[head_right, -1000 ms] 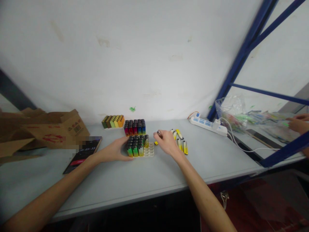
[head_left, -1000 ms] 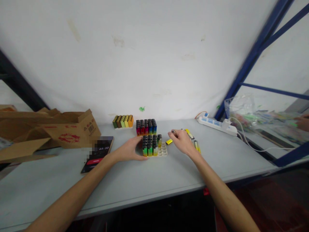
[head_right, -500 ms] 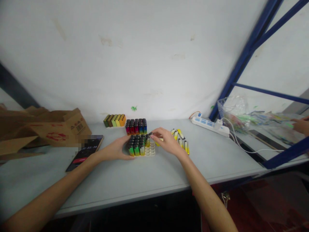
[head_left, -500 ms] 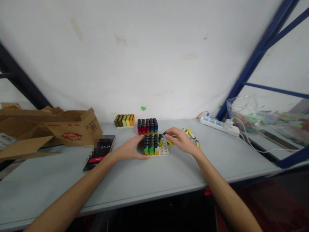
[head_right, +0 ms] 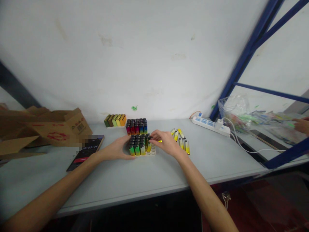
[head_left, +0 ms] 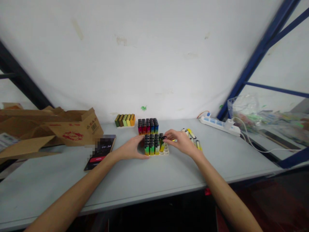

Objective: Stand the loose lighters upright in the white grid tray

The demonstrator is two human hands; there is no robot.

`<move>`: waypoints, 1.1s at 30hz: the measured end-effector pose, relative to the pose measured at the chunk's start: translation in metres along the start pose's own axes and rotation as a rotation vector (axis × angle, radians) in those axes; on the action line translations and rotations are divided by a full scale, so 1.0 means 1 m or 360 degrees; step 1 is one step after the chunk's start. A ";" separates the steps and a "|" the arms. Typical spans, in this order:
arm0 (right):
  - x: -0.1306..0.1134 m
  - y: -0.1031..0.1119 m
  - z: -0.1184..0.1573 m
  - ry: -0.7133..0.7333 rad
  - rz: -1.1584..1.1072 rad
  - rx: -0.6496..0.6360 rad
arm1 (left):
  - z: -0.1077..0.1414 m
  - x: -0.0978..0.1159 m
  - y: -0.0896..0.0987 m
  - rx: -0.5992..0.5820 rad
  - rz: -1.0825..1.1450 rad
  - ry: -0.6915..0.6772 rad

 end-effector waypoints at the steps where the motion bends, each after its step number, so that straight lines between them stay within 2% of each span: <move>1: -0.001 0.001 0.000 0.0013 0.0016 0.0014 | 0.000 0.000 0.000 0.0000 0.0004 -0.0003; 5: -0.001 0.005 0.001 0.0049 0.0038 0.0054 | 0.000 -0.001 0.000 0.0003 0.0025 -0.0012; 13: -0.018 -0.004 0.003 0.0212 0.0168 -0.0064 | 0.000 -0.003 0.001 0.0044 0.0034 -0.0035; 18: -0.014 0.001 0.002 0.0082 0.0197 -0.0014 | 0.000 -0.004 0.000 0.0017 -0.0003 -0.0019; 21: 0.000 0.023 0.002 -0.0016 0.0271 0.0016 | -0.001 -0.003 0.000 0.0007 0.0002 -0.0002; 23: 0.018 0.043 0.002 -0.0139 0.0457 0.0061 | -0.001 -0.004 0.001 0.0011 -0.0005 0.0018; 27: 0.072 0.074 0.010 -0.0591 0.0988 0.0096 | 0.000 -0.006 0.001 0.0032 -0.0037 0.0032; 30: 0.100 0.070 0.018 -0.0825 0.1180 -0.0038 | 0.000 -0.006 0.001 0.0033 -0.0042 0.0030; 33: 0.105 0.051 0.023 -0.0889 0.1183 -0.0211 | 0.000 -0.006 0.000 0.0015 -0.0037 0.0042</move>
Point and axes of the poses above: each hand's wrist, its own z-axis away from the middle knuckle, its own y-axis out of the back of the hand, x = y × z, the point moved 8 cm from there along -z, towards the middle knuckle, and after that the axes turned 12 degrees about z, right-handed, at the moved point
